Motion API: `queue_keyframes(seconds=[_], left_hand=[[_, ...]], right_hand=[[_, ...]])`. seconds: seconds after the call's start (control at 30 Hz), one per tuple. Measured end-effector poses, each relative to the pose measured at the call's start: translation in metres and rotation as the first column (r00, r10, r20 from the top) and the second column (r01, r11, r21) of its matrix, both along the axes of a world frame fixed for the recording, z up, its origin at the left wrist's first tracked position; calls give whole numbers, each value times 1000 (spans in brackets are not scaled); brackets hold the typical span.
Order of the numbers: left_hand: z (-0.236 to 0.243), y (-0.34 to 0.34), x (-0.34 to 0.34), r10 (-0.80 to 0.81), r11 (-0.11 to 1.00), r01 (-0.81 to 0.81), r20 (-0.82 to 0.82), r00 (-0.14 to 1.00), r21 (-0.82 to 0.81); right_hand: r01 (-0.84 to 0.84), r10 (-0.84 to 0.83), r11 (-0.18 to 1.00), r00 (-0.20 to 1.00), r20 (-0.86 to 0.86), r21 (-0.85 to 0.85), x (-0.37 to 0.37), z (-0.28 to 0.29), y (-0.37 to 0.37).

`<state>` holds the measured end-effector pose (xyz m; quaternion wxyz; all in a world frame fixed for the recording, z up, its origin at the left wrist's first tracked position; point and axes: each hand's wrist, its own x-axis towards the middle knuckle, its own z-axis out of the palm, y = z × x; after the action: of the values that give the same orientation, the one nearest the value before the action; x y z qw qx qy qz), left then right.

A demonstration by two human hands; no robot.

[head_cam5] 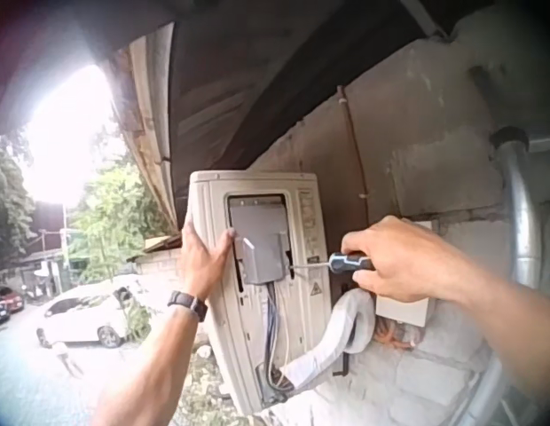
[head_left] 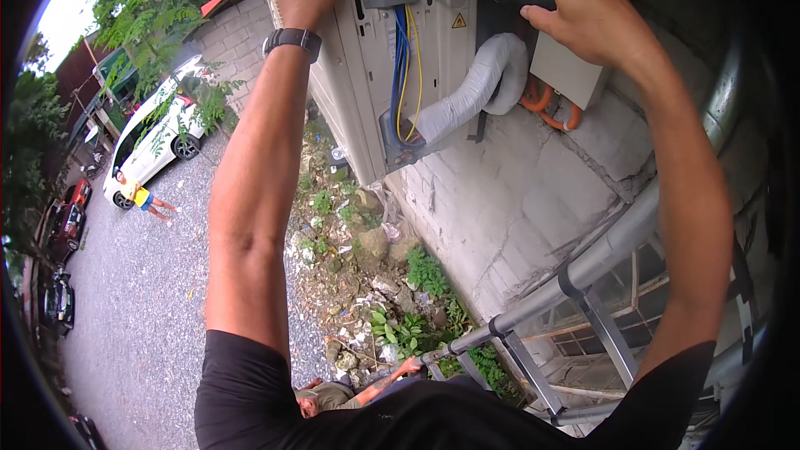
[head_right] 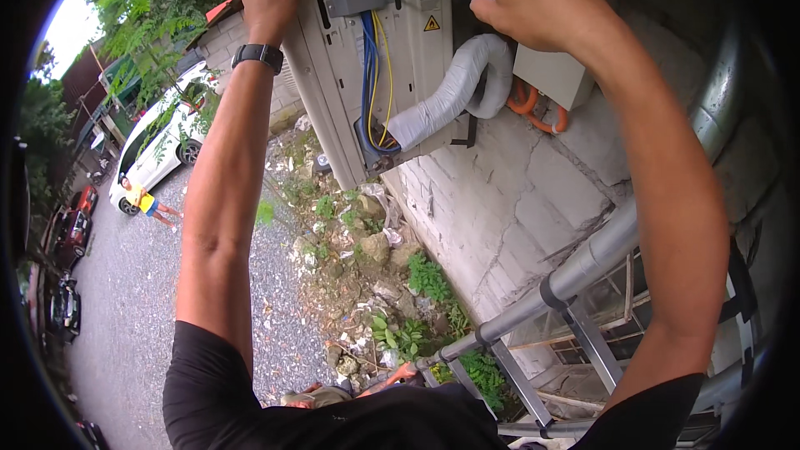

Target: The person unscrews and removes a plastic side panel and an internal metal cover from an outdoor air conditioning unit using a screwdriver, hands the parts to another person below, and then uses a wrench to tighten a valve on the unit.

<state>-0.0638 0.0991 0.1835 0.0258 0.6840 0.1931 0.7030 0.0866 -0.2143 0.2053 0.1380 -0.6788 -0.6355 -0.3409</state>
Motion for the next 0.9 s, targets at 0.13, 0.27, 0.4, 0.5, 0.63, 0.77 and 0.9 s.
queue_keyframes(seconds=[0.13,0.27,0.4,0.5,0.63,0.77,0.9], left_hand=[[2,18,0,48,993,-51,30,998,108],[-1,23,2,56,988,-58,18,998,146],[-3,22,1,65,988,-65,6,998,142],[-4,16,3,63,987,-66,21,998,149],[-6,14,3,128,950,-134,42,991,281],[-10,5,1,191,856,-210,88,978,473],[-47,-49,20,221,639,120,-330,918,760]], right_hand=[[-28,28,1000,986,-162,3,-3,7,5],[-4,3,1000,986,-168,-4,0,6,6],[-44,49,998,993,-109,50,9,-3,7],[-74,82,994,992,-98,85,12,-7,5],[-1,12,999,976,-218,52,-11,-13,3],[48,-22,988,984,-176,149,-20,-30,9],[56,-72,984,994,88,171,-23,-35,7]])
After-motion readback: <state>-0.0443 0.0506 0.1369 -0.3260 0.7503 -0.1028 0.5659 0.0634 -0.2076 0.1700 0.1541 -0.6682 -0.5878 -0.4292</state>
